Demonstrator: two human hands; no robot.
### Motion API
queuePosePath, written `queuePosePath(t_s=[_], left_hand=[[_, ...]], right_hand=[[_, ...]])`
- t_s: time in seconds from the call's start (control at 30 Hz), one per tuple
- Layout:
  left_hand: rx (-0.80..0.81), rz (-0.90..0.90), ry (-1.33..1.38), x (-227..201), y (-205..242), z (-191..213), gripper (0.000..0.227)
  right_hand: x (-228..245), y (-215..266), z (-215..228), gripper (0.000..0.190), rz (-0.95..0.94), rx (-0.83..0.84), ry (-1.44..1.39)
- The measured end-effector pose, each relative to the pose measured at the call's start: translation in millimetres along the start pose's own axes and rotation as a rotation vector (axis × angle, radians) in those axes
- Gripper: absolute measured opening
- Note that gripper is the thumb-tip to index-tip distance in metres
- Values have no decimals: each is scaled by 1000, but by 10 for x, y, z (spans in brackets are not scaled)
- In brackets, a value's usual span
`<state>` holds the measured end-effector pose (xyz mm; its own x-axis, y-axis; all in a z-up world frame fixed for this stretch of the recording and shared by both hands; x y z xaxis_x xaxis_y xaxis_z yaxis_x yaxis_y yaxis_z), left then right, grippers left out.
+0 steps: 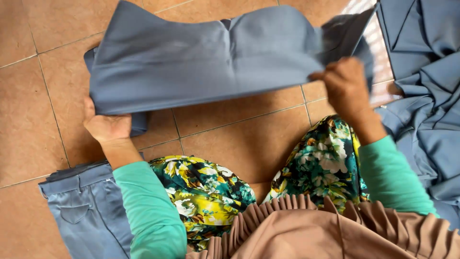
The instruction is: The person is folding trousers and stacking them neatly on the floor.
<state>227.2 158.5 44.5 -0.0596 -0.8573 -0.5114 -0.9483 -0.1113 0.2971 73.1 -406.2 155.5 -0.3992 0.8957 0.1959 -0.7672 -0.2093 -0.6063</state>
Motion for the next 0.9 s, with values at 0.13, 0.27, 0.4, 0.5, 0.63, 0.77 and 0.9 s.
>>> queuePosePath(t_s=[0.13, 0.27, 0.4, 0.5, 0.63, 0.77, 0.9], left_hand=[[-375, -12, -27, 69, -319, 1388, 55], [-630, 266, -347, 465, -47, 2092, 55], [-753, 82, -594, 420, 33, 2480, 86], [-827, -314, -1374, 371, 451, 1680, 112], [-59, -430, -1910, 1498, 917, 135, 53], [329, -144, -2207, 2291, 821, 371, 42], [374, -146, -2306, 2386, 631, 701, 34]], right_hand=[[-60, 894, -1010, 8, -78, 455, 121], [-371, 1237, -1367, 17, -425, 719, -8], [-985, 1314, -1420, 19, -730, 556, -141], [-1452, 1603, -1560, 28, -1001, 520, 10], [-1564, 1848, -1767, 48, -1102, 644, 37], [-1376, 1516, -1463, 60, -1141, 499, -47], [-1430, 1542, -1474, 49, -1110, 330, -210]])
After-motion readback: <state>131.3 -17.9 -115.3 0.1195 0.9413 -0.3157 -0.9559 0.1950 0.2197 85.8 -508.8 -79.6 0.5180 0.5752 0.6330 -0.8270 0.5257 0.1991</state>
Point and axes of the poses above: each hand's wrist, its own y-axis away from the middle knuckle, its own z-axis out of the back of the hand, x = y × z, the point moved 8 cm from there along -y, towards the middle knuckle, and after that the axes turned 1 degree about -z, right-handed, at the moved point
